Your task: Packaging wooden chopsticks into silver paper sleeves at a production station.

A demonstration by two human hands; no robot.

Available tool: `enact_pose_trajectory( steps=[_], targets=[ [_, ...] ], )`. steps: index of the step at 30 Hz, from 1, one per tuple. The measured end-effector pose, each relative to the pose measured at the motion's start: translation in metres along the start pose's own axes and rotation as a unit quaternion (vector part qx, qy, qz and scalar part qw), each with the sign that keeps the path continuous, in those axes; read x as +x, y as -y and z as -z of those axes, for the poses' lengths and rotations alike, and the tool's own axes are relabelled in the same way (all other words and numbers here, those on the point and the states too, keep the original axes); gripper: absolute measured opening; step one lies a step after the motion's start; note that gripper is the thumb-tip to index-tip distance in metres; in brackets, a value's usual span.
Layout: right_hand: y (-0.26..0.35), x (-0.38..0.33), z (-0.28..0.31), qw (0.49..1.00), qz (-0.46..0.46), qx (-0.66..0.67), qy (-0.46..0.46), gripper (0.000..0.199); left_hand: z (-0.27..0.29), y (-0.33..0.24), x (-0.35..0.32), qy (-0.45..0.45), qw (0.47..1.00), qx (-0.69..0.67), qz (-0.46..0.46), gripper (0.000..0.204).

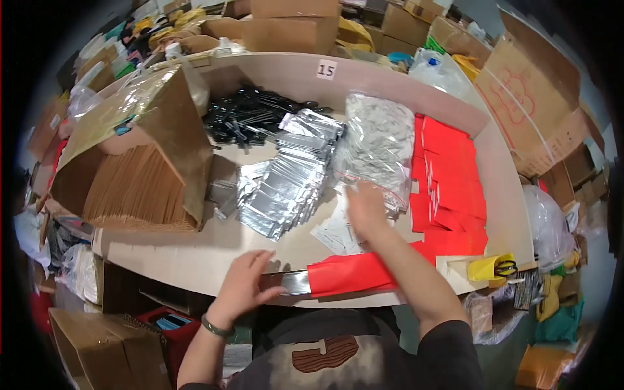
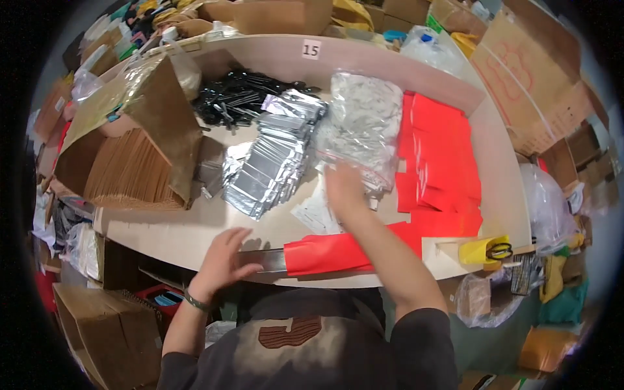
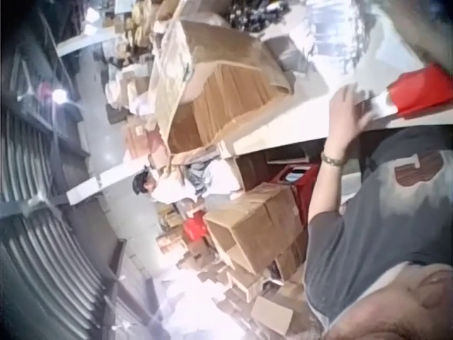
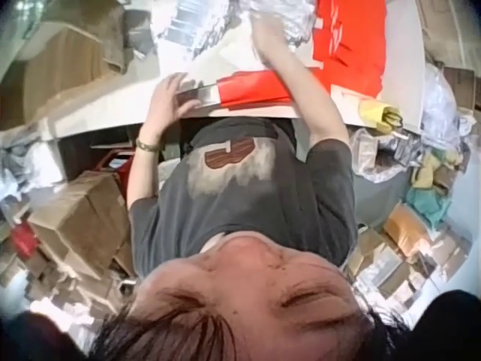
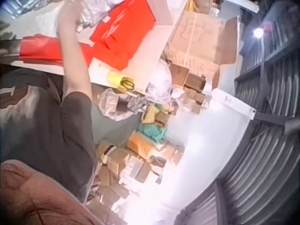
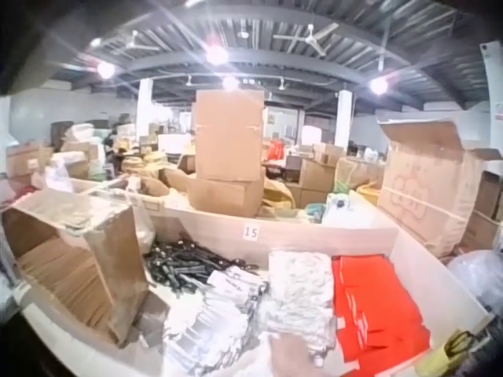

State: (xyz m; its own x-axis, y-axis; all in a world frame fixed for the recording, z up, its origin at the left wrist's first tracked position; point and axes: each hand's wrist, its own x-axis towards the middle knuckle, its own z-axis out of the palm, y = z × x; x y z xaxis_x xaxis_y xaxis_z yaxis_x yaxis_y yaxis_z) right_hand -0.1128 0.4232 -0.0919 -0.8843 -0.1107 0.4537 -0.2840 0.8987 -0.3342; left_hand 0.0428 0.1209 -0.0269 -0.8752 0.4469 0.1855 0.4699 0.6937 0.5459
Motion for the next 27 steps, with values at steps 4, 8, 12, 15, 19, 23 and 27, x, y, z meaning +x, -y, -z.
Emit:
enact_pose_trajectory(
  steps=[4, 8, 12, 15, 19, 23, 27],
  targets=[
    [-0.002, 0.010, 0.023, 0.988, 0.148, -0.037, -0.010, 0.011, 0.049, 0.042, -0.021, -0.143, 0.981, 0.047, 0.123, 0.054],
    [0.069, 0.003, 0.042, 0.984, 0.043, 0.165, 0.052, 0.010, 0.110, 0.100, -0.027, -0.289, 0.924, 0.124, 0.217, 0.032],
    [0.136, -0.002, -0.027, 0.980, 0.103, 0.104, 0.132, 0.013, 0.138, 0.141, 0.026, -0.239, 0.888, 0.212, 0.331, 0.019],
    [0.152, -0.024, -0.066, 0.991, 0.118, 0.018, 0.063, 0.009, 0.105, 0.207, 0.018, -0.143, 0.921, 0.241, 0.271, 0.015],
    [0.135, -0.016, -0.045, 0.961, 0.245, 0.087, 0.098, 0.005, 0.098, 0.192, 0.023, -0.167, 0.919, 0.257, 0.247, 0.016],
    [0.151, -0.021, 0.019, 0.945, 0.151, 0.250, 0.146, 0.016, 0.123, 0.177, 0.030, -0.163, 0.863, 0.356, 0.320, 0.015],
    [0.152, -0.072, 0.025, 0.909, 0.233, 0.165, 0.303, 0.025, 0.119, 0.144, 0.007, -0.450, 0.851, -0.001, 0.270, 0.023]
  ],
)
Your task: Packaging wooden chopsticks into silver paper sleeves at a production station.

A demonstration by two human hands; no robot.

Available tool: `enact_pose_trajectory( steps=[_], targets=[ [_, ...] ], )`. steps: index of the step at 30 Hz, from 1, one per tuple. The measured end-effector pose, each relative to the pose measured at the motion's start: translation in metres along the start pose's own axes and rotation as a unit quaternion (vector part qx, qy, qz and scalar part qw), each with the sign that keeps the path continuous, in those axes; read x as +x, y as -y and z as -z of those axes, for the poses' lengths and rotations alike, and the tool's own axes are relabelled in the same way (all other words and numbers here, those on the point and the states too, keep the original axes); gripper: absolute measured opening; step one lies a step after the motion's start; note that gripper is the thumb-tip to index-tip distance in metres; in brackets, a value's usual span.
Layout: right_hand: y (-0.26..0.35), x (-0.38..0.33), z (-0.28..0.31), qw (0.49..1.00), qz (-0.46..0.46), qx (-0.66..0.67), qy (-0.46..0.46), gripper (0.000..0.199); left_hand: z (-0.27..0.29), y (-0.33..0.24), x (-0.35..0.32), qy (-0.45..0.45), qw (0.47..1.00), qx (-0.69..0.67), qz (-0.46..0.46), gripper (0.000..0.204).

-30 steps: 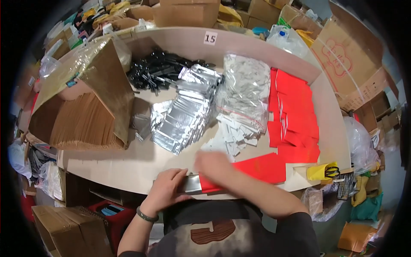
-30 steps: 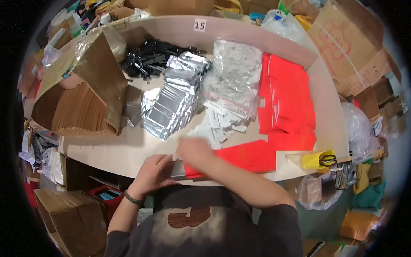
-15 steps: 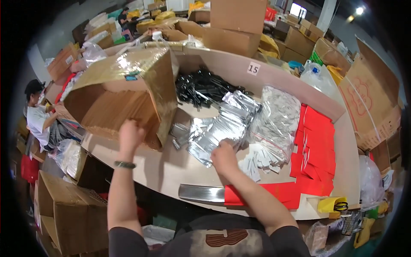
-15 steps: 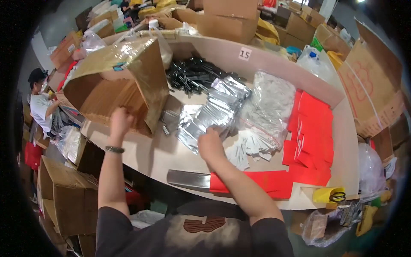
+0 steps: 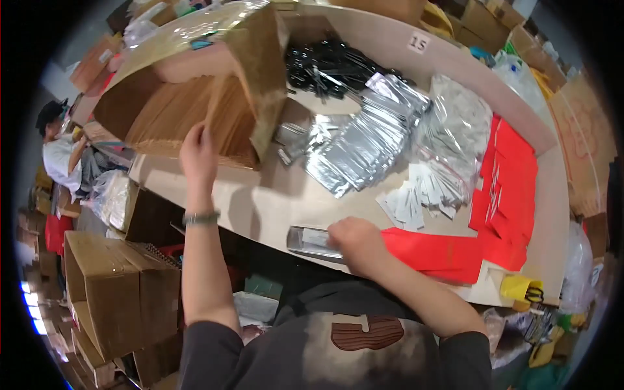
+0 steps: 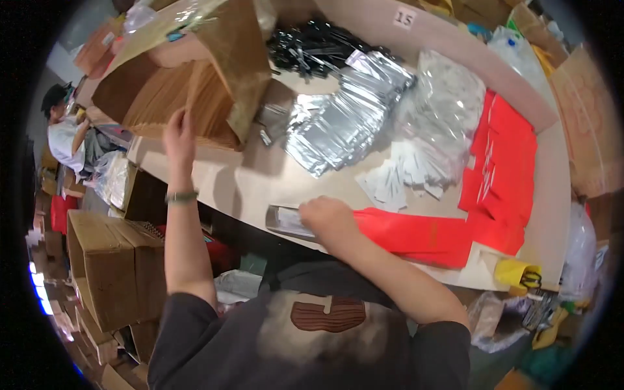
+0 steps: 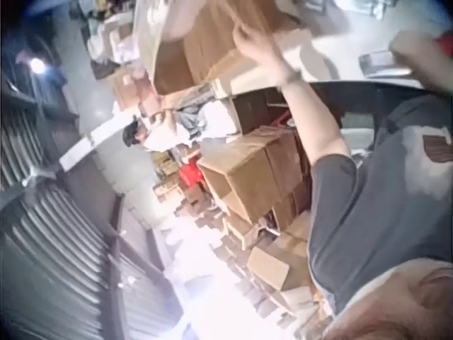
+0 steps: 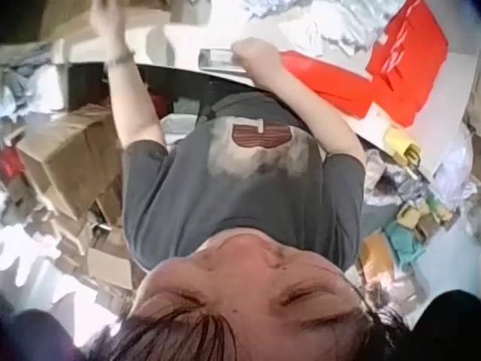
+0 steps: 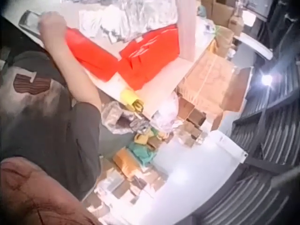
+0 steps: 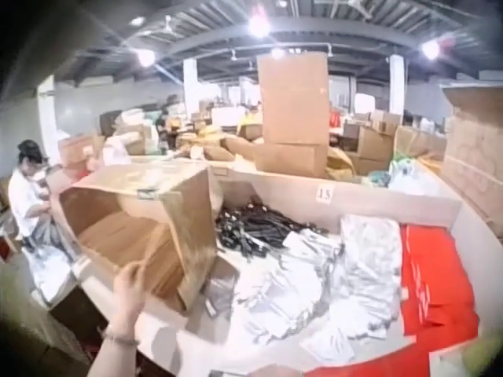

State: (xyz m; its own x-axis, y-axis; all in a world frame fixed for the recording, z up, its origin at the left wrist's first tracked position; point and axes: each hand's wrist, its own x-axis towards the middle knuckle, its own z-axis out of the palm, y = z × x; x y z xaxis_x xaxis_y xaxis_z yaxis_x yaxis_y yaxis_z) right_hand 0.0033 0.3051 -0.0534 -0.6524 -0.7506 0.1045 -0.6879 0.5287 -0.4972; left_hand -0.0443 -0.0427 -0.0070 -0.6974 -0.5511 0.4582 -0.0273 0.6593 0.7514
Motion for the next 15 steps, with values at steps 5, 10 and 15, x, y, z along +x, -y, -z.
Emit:
enact_pose_trajectory(
  steps=[5, 10, 15],
  targets=[
    [0.004, -0.034, 0.019, 0.985, 0.066, -0.065, -0.145, 0.033, 0.042, 0.039, -0.139, 0.326, 0.900, -0.204, 0.204, 0.009],
    [-0.013, -0.069, 0.024, 0.999, 0.042, -0.026, -0.020, 0.043, 0.031, -0.007, -0.168, 0.457, 0.866, -0.114, 0.170, 0.009],
    [0.002, -0.057, 0.020, 0.997, 0.062, -0.034, -0.020, 0.041, -0.051, -0.074, -0.225, 0.348, 0.923, -0.110, -0.123, 0.018]
  ],
)
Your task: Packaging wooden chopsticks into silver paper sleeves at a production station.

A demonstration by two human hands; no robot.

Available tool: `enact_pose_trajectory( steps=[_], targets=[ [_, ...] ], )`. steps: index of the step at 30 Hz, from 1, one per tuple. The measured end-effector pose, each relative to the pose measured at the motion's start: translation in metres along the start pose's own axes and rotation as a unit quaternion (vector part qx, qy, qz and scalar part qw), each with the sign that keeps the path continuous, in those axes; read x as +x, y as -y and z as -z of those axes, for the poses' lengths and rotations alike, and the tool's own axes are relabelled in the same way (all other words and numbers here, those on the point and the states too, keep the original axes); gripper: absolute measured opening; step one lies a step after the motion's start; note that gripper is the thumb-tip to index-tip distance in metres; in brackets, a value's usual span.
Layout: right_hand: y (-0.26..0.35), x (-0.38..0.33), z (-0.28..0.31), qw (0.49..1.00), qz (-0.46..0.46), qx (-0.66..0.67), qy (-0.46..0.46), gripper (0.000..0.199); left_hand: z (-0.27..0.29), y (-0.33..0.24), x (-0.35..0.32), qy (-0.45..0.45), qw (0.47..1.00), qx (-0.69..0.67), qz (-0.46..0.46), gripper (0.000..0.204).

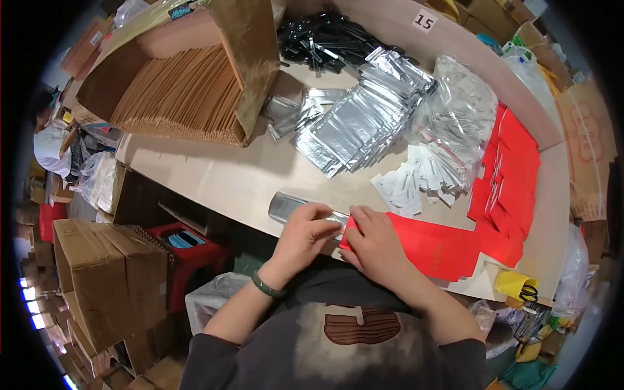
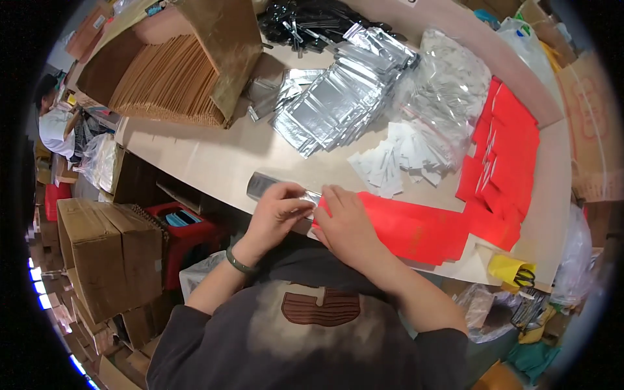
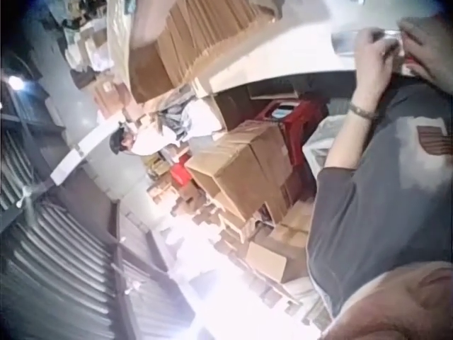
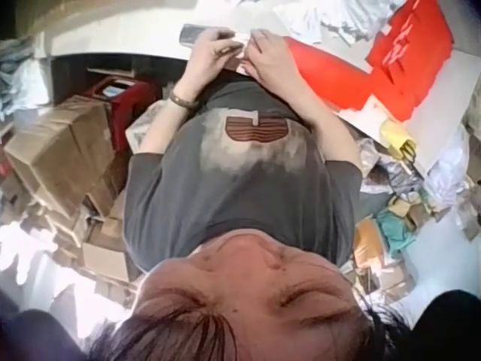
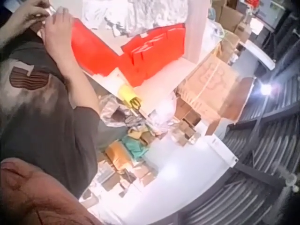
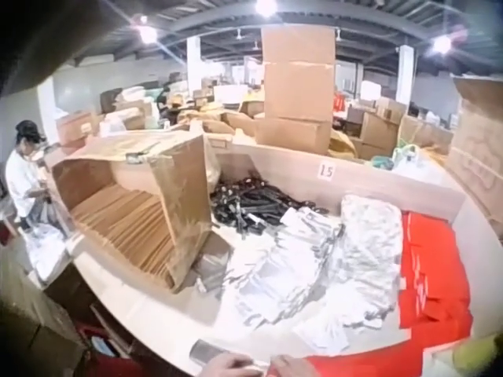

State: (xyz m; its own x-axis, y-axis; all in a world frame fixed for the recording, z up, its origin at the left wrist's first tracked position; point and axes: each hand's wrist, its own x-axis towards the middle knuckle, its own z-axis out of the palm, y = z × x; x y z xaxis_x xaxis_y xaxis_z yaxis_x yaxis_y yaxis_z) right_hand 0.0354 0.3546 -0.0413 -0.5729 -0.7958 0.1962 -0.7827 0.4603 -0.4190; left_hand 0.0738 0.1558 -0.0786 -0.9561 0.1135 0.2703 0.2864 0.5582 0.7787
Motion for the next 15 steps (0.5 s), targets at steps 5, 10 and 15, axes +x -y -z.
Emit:
enact_pose_trajectory(
  steps=[5, 10, 15],
  targets=[
    [-0.005, -0.004, -0.001, 0.996, -0.065, -0.045, -0.039, 0.041, -0.002, -0.019, 0.006, 0.000, 0.990, -0.007, 0.139, 0.032],
    [-0.022, -0.005, 0.017, 0.996, -0.031, -0.041, -0.071, 0.038, 0.018, -0.039, 0.011, 0.045, 0.992, 0.116, 0.003, 0.087],
    [-0.032, 0.000, 0.053, 0.997, -0.040, 0.056, 0.027, 0.028, 0.026, -0.009, 0.021, 0.144, 0.957, 0.249, -0.042, 0.044]
  ],
)
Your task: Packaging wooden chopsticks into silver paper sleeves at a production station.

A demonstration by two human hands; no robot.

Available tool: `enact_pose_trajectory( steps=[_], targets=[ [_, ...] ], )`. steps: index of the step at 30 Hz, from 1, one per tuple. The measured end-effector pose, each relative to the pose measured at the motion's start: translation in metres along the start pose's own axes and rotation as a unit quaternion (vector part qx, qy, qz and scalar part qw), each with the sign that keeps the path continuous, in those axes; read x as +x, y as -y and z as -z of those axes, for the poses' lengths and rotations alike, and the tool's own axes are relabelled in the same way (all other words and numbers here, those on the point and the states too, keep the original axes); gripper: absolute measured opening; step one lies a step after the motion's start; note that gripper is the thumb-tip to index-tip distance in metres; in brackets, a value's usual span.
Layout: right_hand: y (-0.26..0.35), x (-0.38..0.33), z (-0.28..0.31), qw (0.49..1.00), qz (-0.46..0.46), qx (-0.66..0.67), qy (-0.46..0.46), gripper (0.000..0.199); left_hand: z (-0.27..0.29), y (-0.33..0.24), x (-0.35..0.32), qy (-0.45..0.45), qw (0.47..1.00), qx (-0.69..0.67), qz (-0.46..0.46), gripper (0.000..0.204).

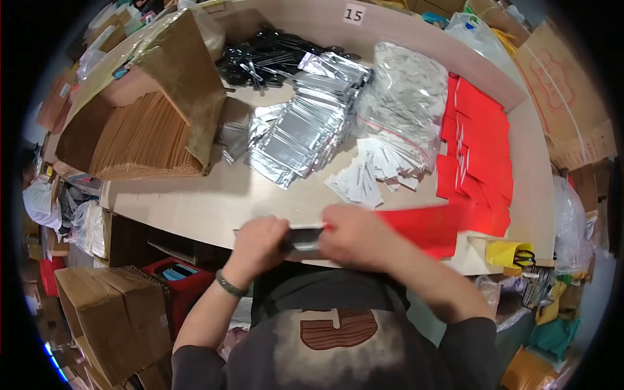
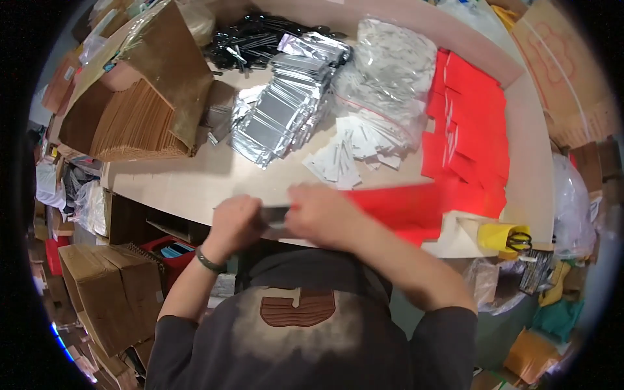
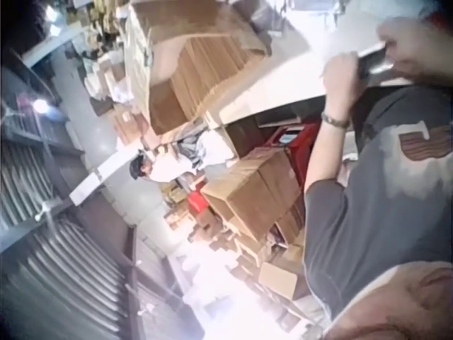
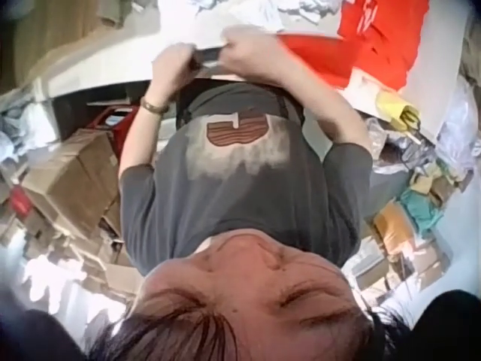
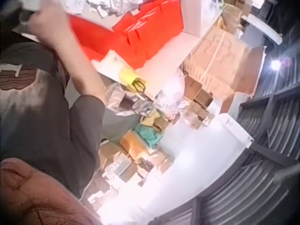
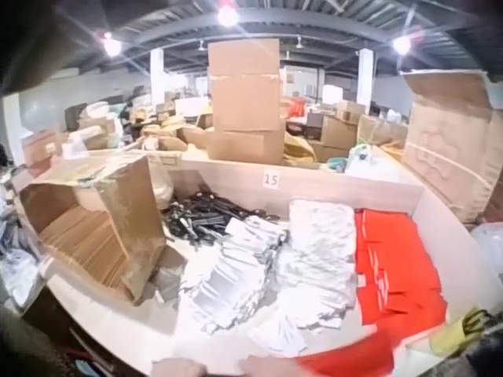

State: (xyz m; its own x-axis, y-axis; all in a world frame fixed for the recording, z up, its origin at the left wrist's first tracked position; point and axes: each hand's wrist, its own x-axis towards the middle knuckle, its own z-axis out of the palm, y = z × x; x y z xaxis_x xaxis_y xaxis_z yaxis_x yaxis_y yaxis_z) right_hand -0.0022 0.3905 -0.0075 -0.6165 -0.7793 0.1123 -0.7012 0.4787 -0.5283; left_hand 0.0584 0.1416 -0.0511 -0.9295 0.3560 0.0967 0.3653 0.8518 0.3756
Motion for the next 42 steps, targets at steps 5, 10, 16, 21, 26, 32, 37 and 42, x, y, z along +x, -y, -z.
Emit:
enact_pose_trajectory(
  steps=[5, 10, 16, 21, 26, 32, 37, 42],
  targets=[
    [-0.055, -0.050, 0.047, 0.976, -0.167, -0.119, -0.067, 0.053, 0.026, -0.001, -0.005, 0.103, 0.932, -0.224, 0.264, 0.040],
    [-0.026, -0.067, -0.002, 0.995, -0.005, -0.091, 0.041, 0.060, 0.001, -0.063, 0.015, 0.146, 0.884, -0.445, -0.011, 0.042],
    [-0.045, -0.055, 0.006, 0.995, -0.017, -0.051, 0.087, 0.039, -0.009, -0.101, 0.024, 0.235, 0.887, -0.396, -0.025, 0.044],
    [-0.019, -0.042, 0.000, 0.969, 0.027, -0.212, -0.121, 0.046, 0.008, -0.063, 0.031, 0.287, 0.843, -0.438, 0.119, 0.038],
    [0.002, -0.018, -0.028, 0.974, -0.188, -0.109, -0.071, 0.043, -0.013, -0.017, 0.009, 0.021, 0.930, -0.266, 0.253, 0.029],
    [-0.002, -0.020, -0.018, 0.948, -0.295, -0.097, 0.075, 0.044, -0.019, -0.014, -0.018, -0.003, 0.955, -0.203, 0.216, 0.044],
    [-0.005, -0.017, -0.017, 0.964, -0.255, -0.022, 0.072, 0.040, -0.025, -0.016, -0.029, -0.039, 0.961, -0.194, 0.192, 0.044],
    [-0.001, -0.018, -0.016, 0.965, -0.246, -0.028, 0.082, 0.025, -0.019, -0.023, -0.037, -0.026, 0.971, -0.158, 0.178, 0.053]
  ],
)
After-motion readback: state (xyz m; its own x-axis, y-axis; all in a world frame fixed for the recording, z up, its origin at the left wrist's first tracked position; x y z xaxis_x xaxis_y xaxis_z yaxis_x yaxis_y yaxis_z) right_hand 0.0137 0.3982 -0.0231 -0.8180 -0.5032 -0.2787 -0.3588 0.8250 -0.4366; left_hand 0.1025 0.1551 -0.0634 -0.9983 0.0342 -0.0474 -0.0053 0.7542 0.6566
